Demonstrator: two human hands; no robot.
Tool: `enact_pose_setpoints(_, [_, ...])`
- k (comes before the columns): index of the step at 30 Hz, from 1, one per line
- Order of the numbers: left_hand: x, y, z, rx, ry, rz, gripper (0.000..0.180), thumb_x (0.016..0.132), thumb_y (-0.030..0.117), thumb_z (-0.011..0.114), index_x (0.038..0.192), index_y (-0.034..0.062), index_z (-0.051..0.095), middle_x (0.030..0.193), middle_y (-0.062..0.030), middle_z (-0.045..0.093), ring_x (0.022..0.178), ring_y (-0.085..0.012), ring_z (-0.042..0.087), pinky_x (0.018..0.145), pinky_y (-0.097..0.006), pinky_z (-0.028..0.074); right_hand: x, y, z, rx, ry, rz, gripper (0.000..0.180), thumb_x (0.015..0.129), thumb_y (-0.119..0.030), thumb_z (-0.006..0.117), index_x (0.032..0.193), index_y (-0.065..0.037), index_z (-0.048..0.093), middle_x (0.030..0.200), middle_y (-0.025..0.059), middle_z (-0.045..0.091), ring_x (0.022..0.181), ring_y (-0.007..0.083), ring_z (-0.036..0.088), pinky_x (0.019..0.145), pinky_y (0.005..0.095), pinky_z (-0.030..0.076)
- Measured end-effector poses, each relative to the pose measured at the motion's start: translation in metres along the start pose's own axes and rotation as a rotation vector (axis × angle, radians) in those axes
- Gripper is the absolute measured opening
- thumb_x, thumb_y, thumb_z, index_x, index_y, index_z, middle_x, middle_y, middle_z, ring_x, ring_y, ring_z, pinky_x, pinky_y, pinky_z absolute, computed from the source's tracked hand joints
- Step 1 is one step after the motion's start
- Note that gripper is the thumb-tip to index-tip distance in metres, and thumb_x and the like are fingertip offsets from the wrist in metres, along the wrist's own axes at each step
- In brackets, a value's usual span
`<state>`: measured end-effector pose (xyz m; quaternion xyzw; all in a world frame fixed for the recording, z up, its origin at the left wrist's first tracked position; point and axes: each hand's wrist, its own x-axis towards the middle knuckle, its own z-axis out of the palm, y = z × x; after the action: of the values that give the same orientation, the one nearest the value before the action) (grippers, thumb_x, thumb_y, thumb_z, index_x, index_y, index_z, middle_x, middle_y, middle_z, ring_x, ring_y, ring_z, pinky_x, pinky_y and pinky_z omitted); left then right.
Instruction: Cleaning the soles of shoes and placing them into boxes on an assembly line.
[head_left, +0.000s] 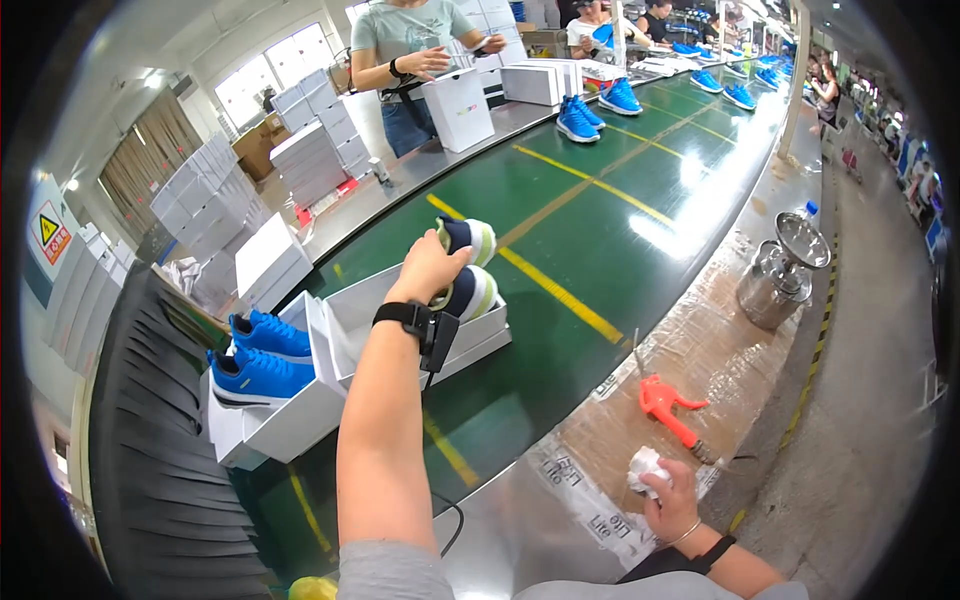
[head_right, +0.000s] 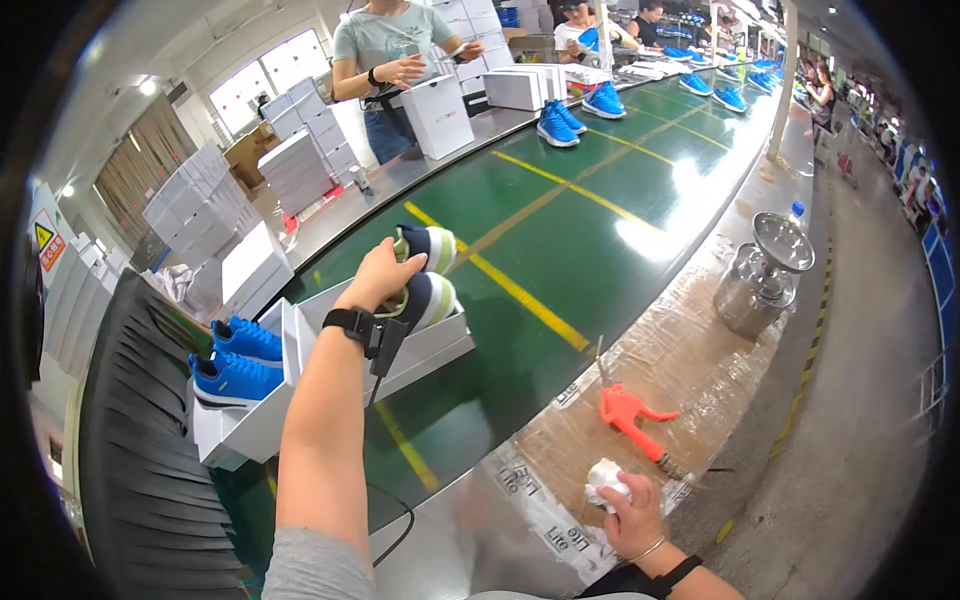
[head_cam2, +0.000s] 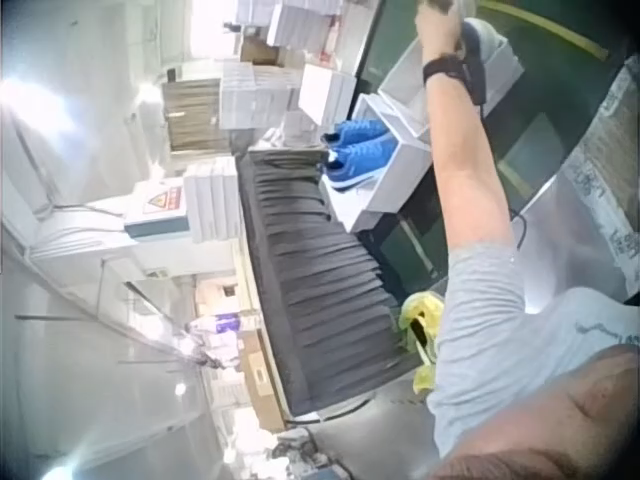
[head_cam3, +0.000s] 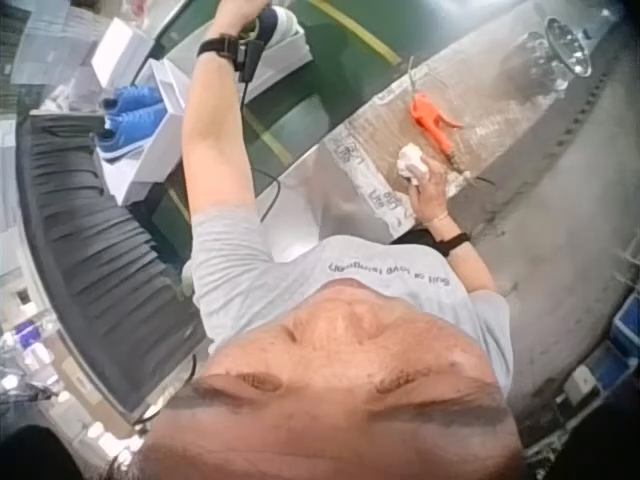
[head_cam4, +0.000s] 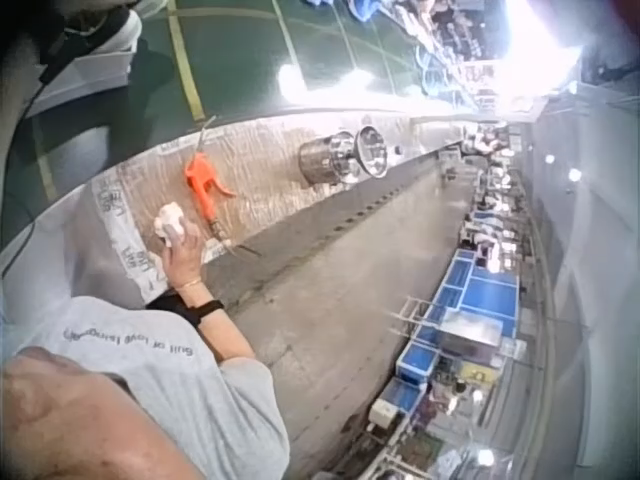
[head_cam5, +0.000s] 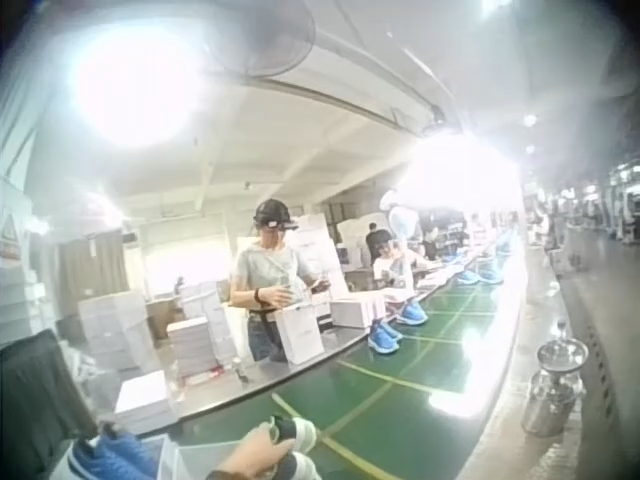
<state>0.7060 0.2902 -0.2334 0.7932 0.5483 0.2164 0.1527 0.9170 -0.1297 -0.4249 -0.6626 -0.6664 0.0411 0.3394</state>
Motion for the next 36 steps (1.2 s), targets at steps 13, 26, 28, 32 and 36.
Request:
enact_pose_setpoints(13, [0.003, -0.028, -0.062, -0.990, 0.075, -0.328, 0.021, 0.077, 0.017, 0.072, 0.087, 0.0015, 0.061, 0.084, -0.0070, 0.063, 0.071, -0.0198, 0.061, 0.065, -0.032, 0.048, 0.011, -0.003, -0.010, 0.037, 0.002, -0.020, 0.047, 0.060, -0.004, 0.061, 0.106, -0.016, 0.058, 0.115, 0.0131, 0.045, 0.106, 0.0341, 0.042, 0.091, 0.0445, 0.036])
enact_pose_setpoints(26, [-0.224, 0.119, -0.131, 0.075, -0.227, 0.107, 0.034, 0.076, 0.031, 0.073, 0.069, -0.0002, 0.060, 0.055, 0.0001, 0.048, 0.053, -0.0055, 0.043, 0.049, -0.026, 0.038, 0.010, 0.000, -0.012, 0.093, -0.018, -0.217, 0.053, 0.063, -0.002, 0.059, 0.114, -0.017, 0.055, 0.119, 0.0143, 0.048, 0.109, 0.0335, 0.044, 0.092, 0.0434, 0.037])
enact_pose_setpoints(28, [-0.272, 0.096, -0.095, -0.090, -0.469, 0.085, 0.033, 0.072, 0.024, 0.076, 0.069, -0.0006, 0.055, 0.054, -0.0043, 0.044, 0.052, -0.0092, 0.042, 0.049, -0.030, 0.038, 0.023, -0.009, -0.013, 0.063, -0.068, -0.213, 0.050, 0.068, -0.005, 0.062, 0.115, -0.017, 0.056, 0.120, 0.0136, 0.048, 0.110, 0.0337, 0.044, 0.092, 0.0429, 0.036])
enact_pose_setpoints(32, [-0.368, 0.058, -0.035, -0.014, -0.842, 0.180, 0.028, 0.071, 0.022, 0.071, 0.086, 0.0000, 0.063, 0.076, -0.0167, 0.061, 0.073, -0.0313, 0.060, 0.067, -0.037, 0.047, 0.052, -0.005, -0.018, 0.172, -0.022, -0.282, 0.041, 0.078, -0.018, 0.061, 0.118, -0.012, 0.054, 0.123, 0.0142, 0.046, 0.112, 0.0335, 0.042, 0.094, 0.0413, 0.035])
enact_pose_setpoints(36, [-0.435, 0.030, -0.002, -0.015, -0.568, 0.286, 0.030, 0.072, 0.011, 0.063, 0.101, 0.0047, 0.061, 0.109, -0.0149, 0.059, 0.091, -0.0331, 0.060, 0.079, -0.038, 0.048, 0.090, 0.043, -0.014, 0.133, 0.072, -0.067, 0.048, 0.078, -0.021, 0.062, 0.123, -0.008, 0.048, 0.121, 0.0167, 0.049, 0.112, 0.0340, 0.045, 0.095, 0.0431, 0.036])
